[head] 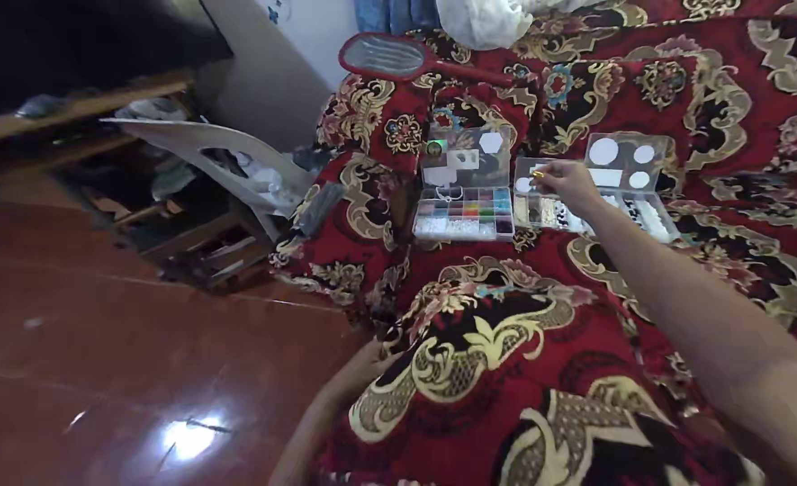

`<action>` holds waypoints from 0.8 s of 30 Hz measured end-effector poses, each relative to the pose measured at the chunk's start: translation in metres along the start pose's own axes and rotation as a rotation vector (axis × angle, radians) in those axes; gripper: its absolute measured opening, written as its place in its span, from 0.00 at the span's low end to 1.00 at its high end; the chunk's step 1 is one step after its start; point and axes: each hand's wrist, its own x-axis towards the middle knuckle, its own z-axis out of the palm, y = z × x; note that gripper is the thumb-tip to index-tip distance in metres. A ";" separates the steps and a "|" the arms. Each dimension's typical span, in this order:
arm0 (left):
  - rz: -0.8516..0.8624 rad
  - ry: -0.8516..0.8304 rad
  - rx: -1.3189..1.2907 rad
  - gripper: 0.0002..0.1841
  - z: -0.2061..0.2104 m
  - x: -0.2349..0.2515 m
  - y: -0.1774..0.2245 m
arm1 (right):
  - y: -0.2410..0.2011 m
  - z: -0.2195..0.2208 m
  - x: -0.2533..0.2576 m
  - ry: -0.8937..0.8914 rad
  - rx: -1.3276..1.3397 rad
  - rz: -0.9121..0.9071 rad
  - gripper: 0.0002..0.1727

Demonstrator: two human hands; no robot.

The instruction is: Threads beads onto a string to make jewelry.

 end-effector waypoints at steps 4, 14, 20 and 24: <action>-0.092 -0.239 0.471 0.23 -0.018 0.007 0.018 | -0.064 0.022 0.002 0.015 0.007 -0.064 0.11; 0.419 -0.242 0.386 0.36 0.038 0.118 0.132 | -0.199 0.068 -0.035 -0.056 -0.127 -0.318 0.10; 0.210 -0.358 0.750 0.35 0.097 0.123 0.146 | -0.179 0.069 -0.077 -0.086 -0.193 -0.236 0.10; 0.282 -0.107 0.712 0.26 0.064 0.133 0.157 | -0.159 0.065 -0.064 -0.062 -0.308 -0.172 0.11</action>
